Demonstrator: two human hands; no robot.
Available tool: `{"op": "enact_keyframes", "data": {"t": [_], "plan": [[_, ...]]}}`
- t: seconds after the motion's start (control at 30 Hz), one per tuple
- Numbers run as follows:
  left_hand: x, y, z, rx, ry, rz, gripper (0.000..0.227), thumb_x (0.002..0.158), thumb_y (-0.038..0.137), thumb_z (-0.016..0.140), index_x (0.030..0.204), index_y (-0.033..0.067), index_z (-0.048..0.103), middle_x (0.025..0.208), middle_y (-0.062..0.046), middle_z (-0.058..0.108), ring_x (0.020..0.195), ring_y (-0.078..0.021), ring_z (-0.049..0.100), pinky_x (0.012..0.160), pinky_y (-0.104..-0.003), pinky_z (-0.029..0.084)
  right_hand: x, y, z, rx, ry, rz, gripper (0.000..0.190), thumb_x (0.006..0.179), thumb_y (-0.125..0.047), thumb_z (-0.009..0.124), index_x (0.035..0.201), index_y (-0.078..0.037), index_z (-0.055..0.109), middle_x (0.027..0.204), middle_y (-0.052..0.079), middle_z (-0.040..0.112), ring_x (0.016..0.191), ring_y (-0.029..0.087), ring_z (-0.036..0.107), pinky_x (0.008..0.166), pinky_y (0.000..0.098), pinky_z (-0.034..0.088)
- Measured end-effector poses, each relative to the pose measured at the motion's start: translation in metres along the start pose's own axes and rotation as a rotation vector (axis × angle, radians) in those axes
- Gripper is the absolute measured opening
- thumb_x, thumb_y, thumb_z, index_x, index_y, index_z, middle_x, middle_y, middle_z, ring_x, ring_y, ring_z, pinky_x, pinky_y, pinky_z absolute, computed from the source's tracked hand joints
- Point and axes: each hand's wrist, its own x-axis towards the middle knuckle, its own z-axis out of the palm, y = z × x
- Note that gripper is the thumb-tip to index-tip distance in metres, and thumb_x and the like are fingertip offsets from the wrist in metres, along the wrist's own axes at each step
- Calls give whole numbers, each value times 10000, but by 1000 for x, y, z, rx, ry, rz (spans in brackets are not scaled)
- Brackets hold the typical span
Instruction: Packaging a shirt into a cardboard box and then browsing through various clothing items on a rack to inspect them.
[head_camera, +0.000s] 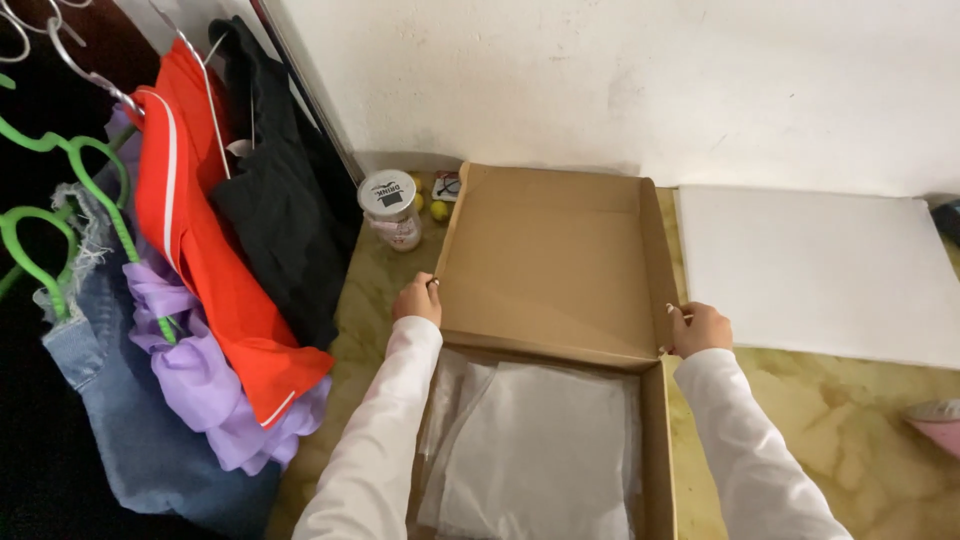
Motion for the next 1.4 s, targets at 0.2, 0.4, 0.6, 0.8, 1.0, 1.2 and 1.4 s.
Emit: {"op": "enact_keyframes", "data": {"t": [0.2, 0.4, 0.6, 0.8, 1.0, 1.2, 1.4], "plan": [[-18, -23, 23, -170, 173, 160, 113, 892, 183, 418, 976, 149, 486, 913, -110, 587, 869, -303, 604, 759, -423, 491, -26, 8, -8, -26, 18, -23, 361, 840, -415, 526, 1024, -133, 654, 873, 56, 693, 818, 265, 655, 746, 379, 516], [-56, -28, 14, -422, 304, 150, 123, 897, 131, 418, 1010, 135, 465, 970, -130, 600, 919, -335, 576, 786, -432, 481, -41, 24, 3, 88, 130, -97, 295, 877, -326, 507, 996, -69, 591, 930, 117, 670, 816, 293, 645, 759, 418, 508], [-69, -23, 39, -534, 436, 167, 103, 876, 164, 462, 970, 166, 504, 954, -78, 598, 884, -284, 599, 736, -366, 509, -29, 48, 33, 191, 275, -100, 233, 871, -264, 550, 979, -58, 534, 967, 113, 655, 793, 264, 642, 746, 397, 500], [-53, -15, 61, -548, 398, 189, 128, 854, 147, 481, 973, 165, 522, 931, -58, 594, 860, -255, 614, 710, -345, 534, -17, 43, 41, 279, 407, -85, 180, 889, -222, 559, 969, -71, 504, 969, 108, 649, 829, 262, 628, 754, 395, 500], [-30, 3, 56, -544, 484, 354, 202, 842, 82, 465, 1036, 94, 521, 874, -124, 557, 822, -342, 591, 703, -396, 512, 9, 27, 42, 470, 384, -68, 181, 887, -145, 557, 1022, -87, 451, 966, 101, 630, 794, 243, 617, 697, 346, 512], [-4, -8, 75, -555, 504, 424, 180, 846, 106, 462, 1010, 97, 535, 833, -111, 558, 809, -327, 584, 719, -385, 492, 21, 17, 27, 401, 339, -177, 359, 916, -123, 469, 1266, -142, 395, 977, 160, 623, 822, 289, 613, 742, 409, 508], [4, -11, 89, -536, 470, 363, 188, 829, 113, 494, 1012, 106, 533, 849, -116, 573, 817, -340, 587, 725, -394, 492, 59, 55, 65, 163, 409, -149, 297, 906, -267, 502, 1201, -234, 503, 959, 76, 655, 871, 245, 620, 792, 399, 498]]}}
